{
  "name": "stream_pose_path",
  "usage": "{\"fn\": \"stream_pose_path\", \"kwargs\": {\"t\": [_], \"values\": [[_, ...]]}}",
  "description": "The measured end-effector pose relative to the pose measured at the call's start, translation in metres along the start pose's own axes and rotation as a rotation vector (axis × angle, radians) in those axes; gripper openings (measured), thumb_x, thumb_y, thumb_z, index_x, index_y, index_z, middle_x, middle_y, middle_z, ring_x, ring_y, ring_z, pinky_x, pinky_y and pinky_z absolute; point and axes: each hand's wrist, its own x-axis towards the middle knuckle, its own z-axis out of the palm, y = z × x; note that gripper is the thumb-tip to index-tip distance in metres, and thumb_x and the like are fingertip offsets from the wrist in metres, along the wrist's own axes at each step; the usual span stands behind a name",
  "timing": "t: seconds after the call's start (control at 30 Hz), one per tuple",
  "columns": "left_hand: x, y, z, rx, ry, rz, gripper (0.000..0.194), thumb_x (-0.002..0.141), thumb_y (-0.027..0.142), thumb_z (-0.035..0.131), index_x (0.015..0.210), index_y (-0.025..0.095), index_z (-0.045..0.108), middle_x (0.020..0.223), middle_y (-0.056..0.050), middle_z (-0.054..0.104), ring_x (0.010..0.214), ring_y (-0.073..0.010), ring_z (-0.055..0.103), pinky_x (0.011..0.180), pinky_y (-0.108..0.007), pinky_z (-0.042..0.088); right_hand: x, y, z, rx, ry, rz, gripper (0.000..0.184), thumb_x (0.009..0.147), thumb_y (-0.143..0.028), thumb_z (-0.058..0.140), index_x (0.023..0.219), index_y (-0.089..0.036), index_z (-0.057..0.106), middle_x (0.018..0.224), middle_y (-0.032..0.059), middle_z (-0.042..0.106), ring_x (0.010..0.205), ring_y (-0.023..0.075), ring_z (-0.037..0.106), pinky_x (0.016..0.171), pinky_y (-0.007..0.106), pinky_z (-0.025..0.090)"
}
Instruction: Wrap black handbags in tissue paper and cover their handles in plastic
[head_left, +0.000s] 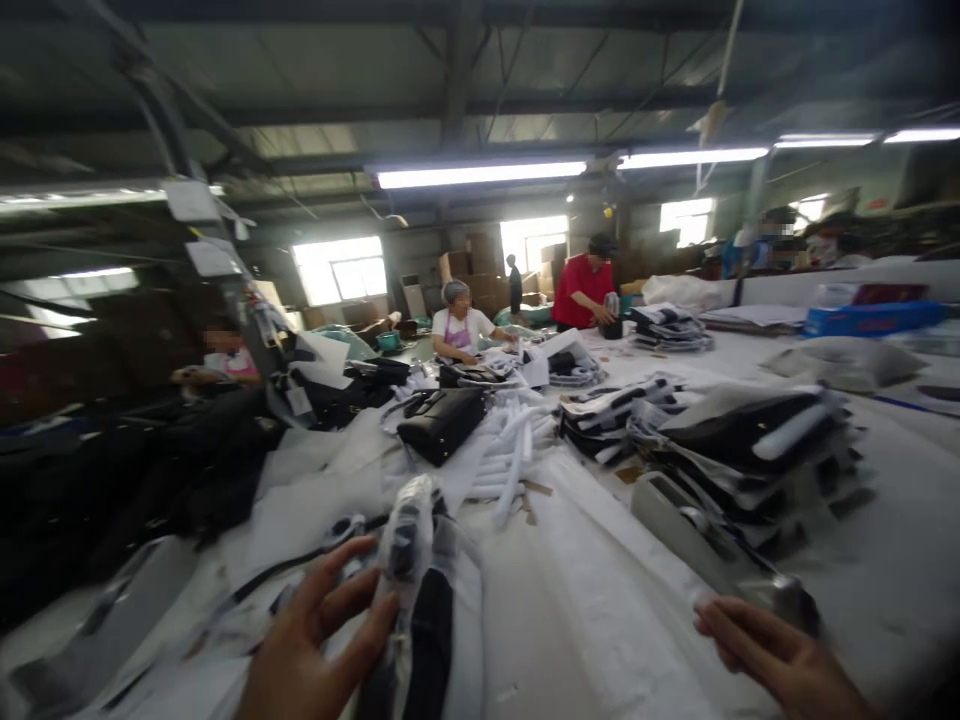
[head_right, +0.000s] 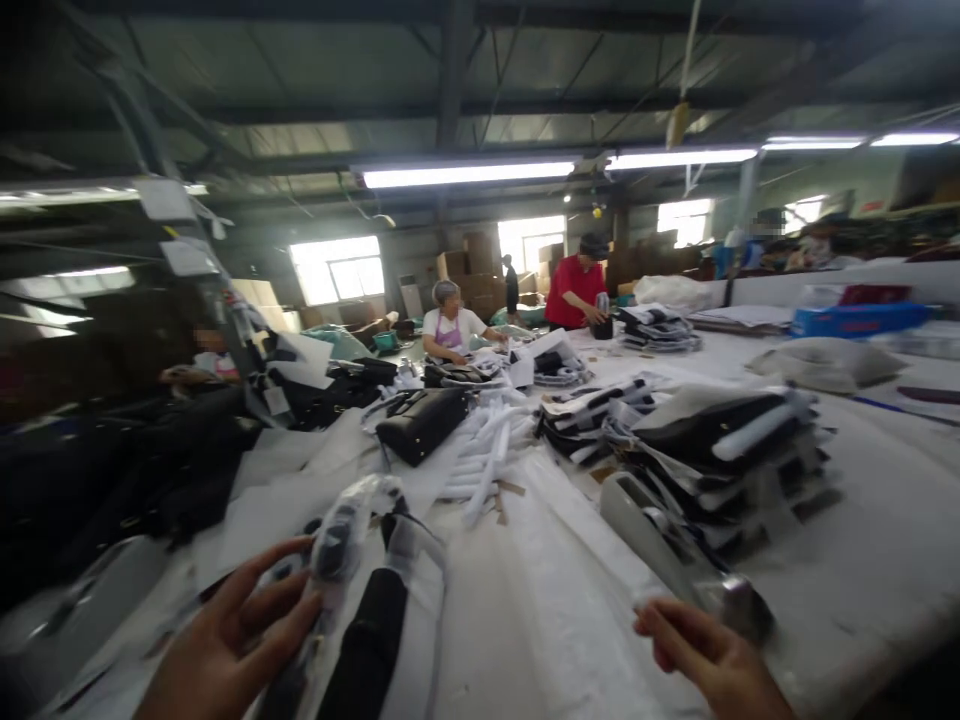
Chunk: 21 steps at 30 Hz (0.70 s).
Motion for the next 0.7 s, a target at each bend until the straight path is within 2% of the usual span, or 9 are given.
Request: {"fn": "stream_pose_path", "kwargs": {"t": [0.03,0.1,0.2,0.27,0.33,0.43,0.57,0.7], "values": [[-0.002,0.003,0.002,0.017,0.000,0.008,0.070,0.066,0.060,0.076,0.124,0.029,0.055,0.098,-0.002,0.078,0.099,-0.0270,0.073,0.073,-0.029,0.060,-0.009,-0.019,0.024,0.007,-0.122,-0.066,0.040,0.057,-0.060,0.079,0.070,-0.021,0.078,0.062,0.0081,0.069,0.063,0.0233,0.063,0.063,0.030,0.056],[-0.005,0.006,0.007,0.035,0.013,0.030,0.068,0.066,0.059,0.075,0.124,0.029,0.056,0.099,-0.003,0.078,0.101,-0.0267,0.072,0.081,-0.031,0.059,-0.032,-0.061,0.072,0.098,-0.361,-0.171,0.039,0.067,-0.059,0.077,0.072,-0.020,0.076,0.068,0.0080,0.070,0.065,0.0224,0.063,0.062,0.029,0.055],[-0.011,0.008,0.011,0.053,0.019,0.061,0.064,0.068,0.057,0.073,0.123,0.029,0.056,0.099,-0.004,0.078,0.105,-0.0278,0.070,0.089,-0.036,0.056,-0.063,-0.115,0.137,0.256,-0.763,-0.245,0.037,0.075,-0.055,0.076,0.078,-0.018,0.075,0.073,0.0072,0.072,0.064,0.0185,0.063,0.062,0.028,0.053],[-0.012,0.008,0.012,0.058,0.018,0.087,0.064,0.068,0.056,0.072,0.124,0.029,0.056,0.099,-0.004,0.078,0.110,-0.0286,0.068,0.092,-0.038,0.054,-0.075,-0.136,0.170,0.328,-0.883,-0.277,0.037,0.075,-0.054,0.077,0.081,-0.017,0.075,0.073,0.0069,0.072,0.063,0.0167,0.063,0.061,0.026,0.051],[-0.012,0.007,0.011,0.049,0.018,0.116,0.065,0.068,0.055,0.072,0.125,0.028,0.056,0.099,-0.005,0.078,0.112,-0.0289,0.067,0.093,-0.039,0.053,-0.080,-0.145,0.193,0.355,-0.906,-0.304,0.037,0.075,-0.052,0.079,0.080,-0.016,0.076,0.071,0.0062,0.072,0.061,0.0150,0.061,0.058,0.024,0.048],[-0.011,0.005,0.010,0.077,0.031,0.156,0.063,0.069,0.052,0.072,0.125,0.028,0.058,0.100,-0.006,0.077,0.110,-0.0288,0.068,0.092,-0.038,0.054,-0.080,-0.147,0.211,0.298,-0.855,-0.332,0.037,0.075,-0.050,0.079,0.073,-0.014,0.075,0.065,0.0052,0.070,0.056,0.0127,0.058,0.053,0.022,0.044],[-0.011,0.004,0.006,0.180,0.096,0.215,0.052,0.071,0.045,0.070,0.121,0.035,0.061,0.101,-0.001,0.077,0.107,-0.0257,0.069,0.090,-0.034,0.053,-0.077,-0.149,0.219,0.140,-0.793,-0.320,0.041,0.075,-0.052,0.078,0.067,-0.013,0.073,0.058,0.0044,0.068,0.050,0.0115,0.056,0.048,0.021,0.040],[-0.010,0.003,0.003,0.216,0.090,0.251,0.049,0.073,0.040,0.068,0.122,0.037,0.061,0.101,0.002,0.077,0.105,-0.0227,0.071,0.090,-0.031,0.053,-0.074,-0.153,0.221,0.127,-0.848,-0.243,0.046,0.072,-0.056,0.079,0.064,-0.012,0.071,0.057,0.0043,0.067,0.048,0.0115,0.057,0.047,0.021,0.042]]}}
